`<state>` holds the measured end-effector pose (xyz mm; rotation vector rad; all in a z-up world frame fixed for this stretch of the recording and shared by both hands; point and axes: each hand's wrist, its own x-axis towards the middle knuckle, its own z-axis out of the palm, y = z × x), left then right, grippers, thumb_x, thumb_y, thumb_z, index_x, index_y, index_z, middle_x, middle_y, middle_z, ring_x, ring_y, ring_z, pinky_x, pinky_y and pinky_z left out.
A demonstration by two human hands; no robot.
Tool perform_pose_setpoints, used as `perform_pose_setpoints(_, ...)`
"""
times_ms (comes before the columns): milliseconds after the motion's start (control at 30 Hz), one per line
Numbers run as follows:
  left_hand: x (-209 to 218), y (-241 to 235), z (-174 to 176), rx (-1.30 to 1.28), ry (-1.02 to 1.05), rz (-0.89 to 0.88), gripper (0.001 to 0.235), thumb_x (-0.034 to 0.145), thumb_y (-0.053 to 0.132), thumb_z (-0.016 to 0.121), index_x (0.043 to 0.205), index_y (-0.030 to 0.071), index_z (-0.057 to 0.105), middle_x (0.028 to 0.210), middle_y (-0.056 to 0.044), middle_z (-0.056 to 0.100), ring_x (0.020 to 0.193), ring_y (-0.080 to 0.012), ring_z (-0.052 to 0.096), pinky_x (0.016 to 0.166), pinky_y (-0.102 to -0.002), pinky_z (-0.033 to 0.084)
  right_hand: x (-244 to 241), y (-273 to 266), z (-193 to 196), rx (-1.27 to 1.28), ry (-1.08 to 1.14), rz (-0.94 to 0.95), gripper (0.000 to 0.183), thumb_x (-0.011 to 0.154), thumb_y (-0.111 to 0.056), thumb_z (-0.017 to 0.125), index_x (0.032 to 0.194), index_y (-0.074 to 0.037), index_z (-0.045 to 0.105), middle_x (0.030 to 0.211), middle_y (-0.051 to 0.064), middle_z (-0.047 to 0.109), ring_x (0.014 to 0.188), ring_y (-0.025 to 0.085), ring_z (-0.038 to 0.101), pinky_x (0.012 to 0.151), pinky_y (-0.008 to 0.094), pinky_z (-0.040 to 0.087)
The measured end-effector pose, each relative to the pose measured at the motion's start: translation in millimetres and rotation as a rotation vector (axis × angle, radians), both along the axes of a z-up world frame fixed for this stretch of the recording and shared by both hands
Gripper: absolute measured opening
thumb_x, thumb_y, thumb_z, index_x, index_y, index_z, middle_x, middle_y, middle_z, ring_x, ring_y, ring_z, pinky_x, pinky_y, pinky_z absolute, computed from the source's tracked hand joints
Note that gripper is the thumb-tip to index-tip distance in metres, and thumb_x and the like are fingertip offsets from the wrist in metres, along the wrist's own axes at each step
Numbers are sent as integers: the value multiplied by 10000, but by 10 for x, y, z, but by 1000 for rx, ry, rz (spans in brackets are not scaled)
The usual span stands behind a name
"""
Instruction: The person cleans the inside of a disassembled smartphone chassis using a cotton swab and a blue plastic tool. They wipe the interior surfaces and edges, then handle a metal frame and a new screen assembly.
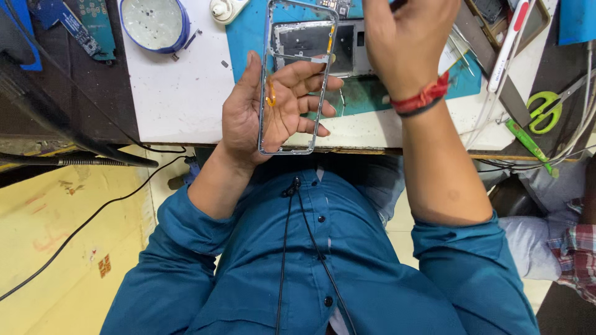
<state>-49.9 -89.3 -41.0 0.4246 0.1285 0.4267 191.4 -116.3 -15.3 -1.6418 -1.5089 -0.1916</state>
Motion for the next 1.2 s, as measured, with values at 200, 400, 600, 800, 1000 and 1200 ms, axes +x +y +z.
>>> perform_pose_setpoints(200, 0, -22, 44, -3, -16, 119, 831, 1103, 663, 252, 1550, -11, 443, 1465, -225, 543, 1161, -276, 591, 990, -450, 523, -580, -575, 446, -81, 374, 177, 77, 1018, -18, 705, 1067, -8, 646, 910, 90, 699, 754, 248, 654, 712, 334, 512)
perform_pose_setpoints(400, 17, -89, 87, 63, -1, 322, 788, 1111, 650, 251, 1577, 32, 398, 1468, -187, 501, 1214, -263, 576, 1019, -460, 523, -908, -917, 363, -262, 393, 148, 225, 887, -99, 827, 1026, -10, 673, 919, 96, 701, 790, 194, 630, 693, 310, 490)
perform_pose_setpoints(600, 99, -229, 134, 121, -4, 406, 796, 1117, 667, 245, 1601, 50, 381, 1469, -179, 514, 1206, -245, 581, 1010, -439, 510, -827, -931, 113, -554, 949, 213, 163, 985, -129, 766, 922, 14, 717, 726, 37, 674, 649, 43, 536, 577, 237, 435)
perform_pose_setpoints(800, 67, -212, 103, 89, -16, 405, 795, 1120, 665, 244, 1594, 42, 381, 1451, -179, 530, 1188, -246, 588, 981, -438, 513, -774, -953, 116, -550, 877, 289, 153, 1032, -117, 665, 959, 13, 702, 786, 13, 727, 675, 28, 614, 609, 219, 501)
perform_pose_setpoints(1000, 84, -214, 113, 120, -10, 460, 800, 1120, 666, 235, 1583, 31, 388, 1433, -188, 547, 1179, -254, 605, 966, -454, 538, -801, -950, 87, -531, 1108, 328, 124, 1007, -103, 690, 1031, 18, 692, 833, 15, 708, 714, 17, 582, 624, 208, 472)
perform_pose_setpoints(1200, 124, -224, 84, 110, -43, 487, 799, 1120, 664, 246, 1582, 28, 390, 1467, -211, 577, 1193, -263, 618, 995, -477, 568, -894, -957, 16, -485, 1211, 292, 129, 990, -115, 733, 999, -5, 667, 830, 5, 676, 697, 25, 577, 609, 215, 465)
